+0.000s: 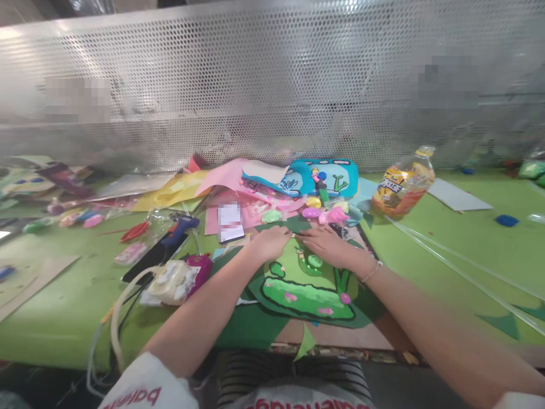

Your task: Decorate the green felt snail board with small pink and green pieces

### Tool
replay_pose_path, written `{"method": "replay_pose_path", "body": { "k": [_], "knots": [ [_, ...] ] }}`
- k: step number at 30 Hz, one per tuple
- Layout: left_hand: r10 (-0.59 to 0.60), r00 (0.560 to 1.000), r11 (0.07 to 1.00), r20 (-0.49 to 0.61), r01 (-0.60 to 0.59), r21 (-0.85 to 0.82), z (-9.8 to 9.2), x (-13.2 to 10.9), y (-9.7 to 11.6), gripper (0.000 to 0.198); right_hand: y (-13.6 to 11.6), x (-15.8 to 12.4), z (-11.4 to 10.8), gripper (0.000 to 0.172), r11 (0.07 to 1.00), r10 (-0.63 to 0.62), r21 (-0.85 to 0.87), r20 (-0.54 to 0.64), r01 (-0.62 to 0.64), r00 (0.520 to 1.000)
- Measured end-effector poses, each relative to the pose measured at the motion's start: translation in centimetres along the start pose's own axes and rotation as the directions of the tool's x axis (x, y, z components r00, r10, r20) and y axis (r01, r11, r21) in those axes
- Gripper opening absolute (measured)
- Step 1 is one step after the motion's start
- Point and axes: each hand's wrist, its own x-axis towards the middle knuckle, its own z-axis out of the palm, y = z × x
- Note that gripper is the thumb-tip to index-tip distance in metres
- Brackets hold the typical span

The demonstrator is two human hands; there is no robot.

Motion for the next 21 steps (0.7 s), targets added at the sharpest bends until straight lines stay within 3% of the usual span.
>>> {"method": "replay_pose_path", "body": {
  "k": [7, 11, 13, 16, 18, 21],
  "knots": [
    [-0.044, 0.994, 0.998, 0.103, 0.048, -0.028, -2.8, -1.7, 1.5, 0.031, -0.1, 0.1, 0.2, 0.052, 0.998, 0.042, 0.044, 0.027, -0.043, 0.999],
    [-0.063, 0.996, 0.998, 0.063, 0.062, 0.024, -5.5, -3.9, 4.3, 0.028, 0.1, -0.1, 0.3, 0.053, 0.999, 0.039, 0.033, 0.031, -0.040, 0.999],
    [0.014, 1.000, 0.999, -0.013, -0.014, 0.041, -6.5, -4.9, 6.4, 0.023, 0.2, -0.3, 0.4, 0.052, 1.000, 0.023, 0.017, 0.021, -0.023, 1.000],
    [0.256, 0.966, 0.965, -0.035, -0.253, 0.073, -7.2, -6.0, 9.9, 0.012, 0.4, -0.5, 0.6, 0.050, 1.000, -0.014, -0.006, -0.022, 0.014, 1.000],
    [0.411, 0.902, 0.911, -0.129, -0.403, 0.082, -7.3, -6.5, 12.0, 0.010, 0.4, -0.6, 0.6, 0.050, 1.000, -0.001, -0.003, -0.033, 0.001, 0.999],
    [0.541, 0.809, 0.837, -0.229, -0.545, 0.053, -7.2, -7.3, 14.1, 0.011, 0.4, -0.7, 0.6, 0.052, 0.999, 0.045, 0.001, 0.011, -0.045, 0.999]
  ]
}}
